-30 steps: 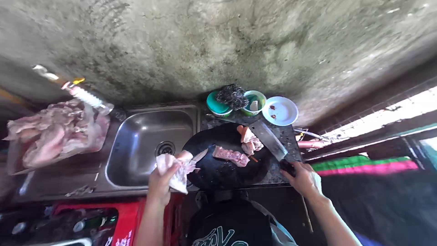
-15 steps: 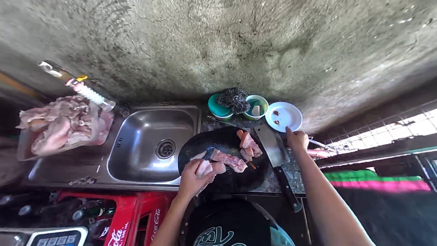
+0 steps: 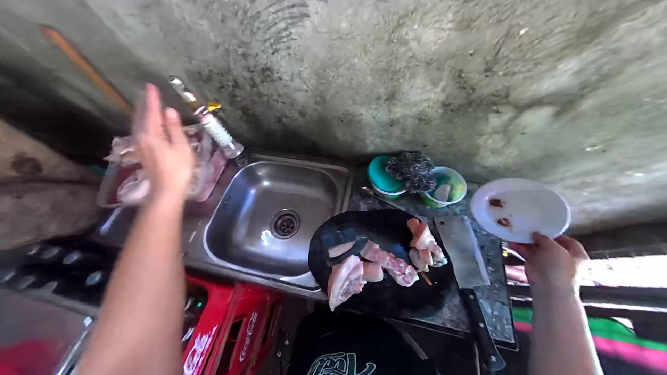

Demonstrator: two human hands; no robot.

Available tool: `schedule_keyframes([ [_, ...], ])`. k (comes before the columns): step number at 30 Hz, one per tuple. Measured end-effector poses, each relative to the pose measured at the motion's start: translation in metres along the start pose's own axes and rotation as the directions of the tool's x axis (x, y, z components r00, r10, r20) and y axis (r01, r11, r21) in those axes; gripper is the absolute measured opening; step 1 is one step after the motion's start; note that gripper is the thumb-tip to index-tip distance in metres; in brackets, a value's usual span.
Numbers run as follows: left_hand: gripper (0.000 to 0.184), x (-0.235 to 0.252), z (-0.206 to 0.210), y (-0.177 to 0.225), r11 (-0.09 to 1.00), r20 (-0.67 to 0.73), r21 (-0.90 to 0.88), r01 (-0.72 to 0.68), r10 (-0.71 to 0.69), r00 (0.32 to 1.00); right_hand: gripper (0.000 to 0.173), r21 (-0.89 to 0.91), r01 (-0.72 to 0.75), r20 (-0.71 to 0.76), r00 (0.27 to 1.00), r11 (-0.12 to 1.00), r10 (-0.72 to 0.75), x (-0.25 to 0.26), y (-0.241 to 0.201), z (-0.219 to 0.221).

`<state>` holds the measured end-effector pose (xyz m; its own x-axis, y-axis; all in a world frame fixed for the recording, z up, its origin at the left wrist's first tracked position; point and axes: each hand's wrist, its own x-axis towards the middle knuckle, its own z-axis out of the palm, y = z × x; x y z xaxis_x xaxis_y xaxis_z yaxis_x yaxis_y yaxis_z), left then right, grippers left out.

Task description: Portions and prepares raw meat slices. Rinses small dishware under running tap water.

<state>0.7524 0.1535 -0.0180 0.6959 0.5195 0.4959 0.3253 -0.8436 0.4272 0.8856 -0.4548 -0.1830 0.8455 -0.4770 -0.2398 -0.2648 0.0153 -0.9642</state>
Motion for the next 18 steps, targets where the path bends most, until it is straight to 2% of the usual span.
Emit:
schedule_keyframes([
  [3,0.06,0.043,0.015,-0.032,0.992,0.088,-0.036,-0.121,0.123,0.988,0.037,0.009,0.043,0.056,0.998,0.999,-0.043,-0.047,-0.031,0.011],
  [5,0.058,0.058,0.03,-0.051,0.976,0.109,-0.108,-0.188,0.2,0.974,0.027,0.02,0.054,0.147,0.988,0.998,-0.056,-0.081,-0.043,0.042],
  [9,0.045,0.074,0.053,-0.055,0.91,-0.069,-0.246,-0.334,0.327,0.942,0.032,-0.018,0.022,0.403,0.915,1.0,-0.013,-0.147,-0.04,0.147],
  [13,0.038,0.08,0.066,-0.039,0.94,-0.161,-0.221,-0.261,0.229,0.96,0.038,-0.077,-0.051,0.644,0.76,0.996,0.089,-0.195,-0.015,0.265],
  [16,0.036,0.081,0.071,-0.034,0.951,-0.195,-0.238,-0.199,0.154,0.969,0.044,-0.158,-0.145,0.709,0.672,0.977,0.215,-0.22,0.002,0.337],
  [18,0.04,0.075,0.071,-0.033,0.937,-0.227,-0.294,-0.189,0.123,0.966,0.046,-0.211,-0.148,0.724,0.641,0.966,0.256,-0.233,0.012,0.369],
])
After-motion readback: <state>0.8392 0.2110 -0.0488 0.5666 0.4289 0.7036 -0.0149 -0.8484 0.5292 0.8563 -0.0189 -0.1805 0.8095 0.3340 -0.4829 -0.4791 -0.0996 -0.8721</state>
